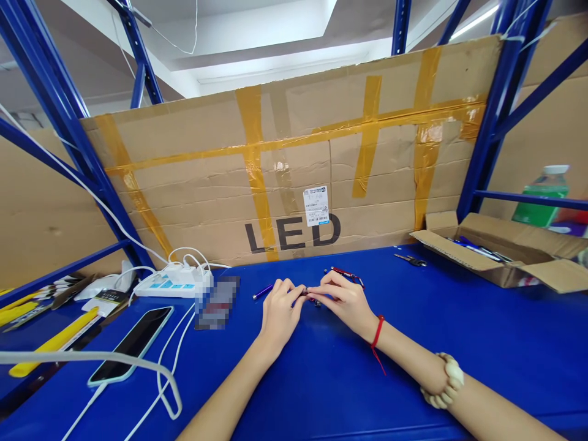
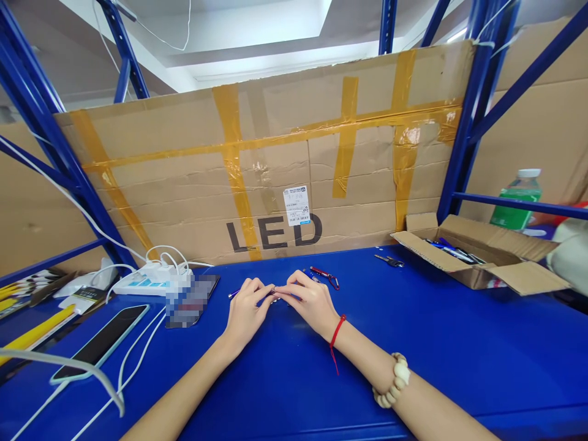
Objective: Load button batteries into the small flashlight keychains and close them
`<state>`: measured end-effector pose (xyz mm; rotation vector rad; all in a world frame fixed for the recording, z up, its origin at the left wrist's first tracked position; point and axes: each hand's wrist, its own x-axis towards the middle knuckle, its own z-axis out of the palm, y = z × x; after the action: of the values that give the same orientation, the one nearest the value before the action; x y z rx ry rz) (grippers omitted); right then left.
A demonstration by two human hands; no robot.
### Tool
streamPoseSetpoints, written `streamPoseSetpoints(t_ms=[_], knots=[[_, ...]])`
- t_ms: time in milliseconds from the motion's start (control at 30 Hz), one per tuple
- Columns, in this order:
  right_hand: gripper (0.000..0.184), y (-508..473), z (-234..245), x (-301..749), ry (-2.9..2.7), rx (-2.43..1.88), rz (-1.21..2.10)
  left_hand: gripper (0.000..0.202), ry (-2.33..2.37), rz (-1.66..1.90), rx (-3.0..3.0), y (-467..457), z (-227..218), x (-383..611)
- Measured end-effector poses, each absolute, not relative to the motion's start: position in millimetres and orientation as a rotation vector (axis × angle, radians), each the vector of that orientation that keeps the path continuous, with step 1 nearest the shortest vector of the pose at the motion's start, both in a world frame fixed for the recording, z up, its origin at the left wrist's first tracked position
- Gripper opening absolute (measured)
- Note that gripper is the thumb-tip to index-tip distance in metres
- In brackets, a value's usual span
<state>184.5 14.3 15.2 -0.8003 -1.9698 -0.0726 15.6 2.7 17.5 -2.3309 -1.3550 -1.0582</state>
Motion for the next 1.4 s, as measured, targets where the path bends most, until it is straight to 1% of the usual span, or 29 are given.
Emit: streamPoseSetpoints(t_ms=[233, 400, 500, 533, 667, 800, 933, 1067, 1167, 1300, 1400], knots=[[0.028, 18, 13, 186, -2.014, -0.823, -0.078, 0.020, -1.336, -1.023, -2.338, 4, 15, 14], [0.023, 17, 14, 185, -2.077, -0.867, -0.040, 0.017, -1.397, -0.951, -2.322, 6, 14, 14], [0.019, 15, 16, 184, -2.107, -0.951, 0.046, 0.017, -1.458, -0.922, -2.302, 6, 14, 15], [0.020, 15, 17, 183, -2.118, -0.975, 0.076, 0.018, -1.492, -0.927, -2.286, 6, 15, 15], [0.037, 16, 16, 184, -2.163, -1.059, 0.107, 0.018, -1.672, -0.969, -2.190, 8, 18, 11], [0.034, 20, 9, 184, -2.295, -1.065, 0.049, 0.020, -1.792, -0.986, -2.141, 11, 20, 7], [0.042, 22, 2, 183, -2.392, -1.090, 0.032, 0.020, -1.784, -0.998, -2.156, 11, 19, 8], [0.043, 22, 0, 183, -2.420, -1.106, 0.032, 0.019, -1.767, -1.001, -2.177, 10, 18, 10], [0.041, 22, 1, 183, -2.429, -1.110, 0.029, 0.018, -1.776, -0.997, -2.193, 8, 20, 11], [0.031, 22, 3, 184, -2.412, -1.087, 0.008, 0.017, -1.785, -0.982, -2.215, 6, 24, 12], [0.030, 24, 2, 185, -2.404, -1.079, 0.005, 0.018, -1.772, -0.968, -2.233, 6, 24, 11]])
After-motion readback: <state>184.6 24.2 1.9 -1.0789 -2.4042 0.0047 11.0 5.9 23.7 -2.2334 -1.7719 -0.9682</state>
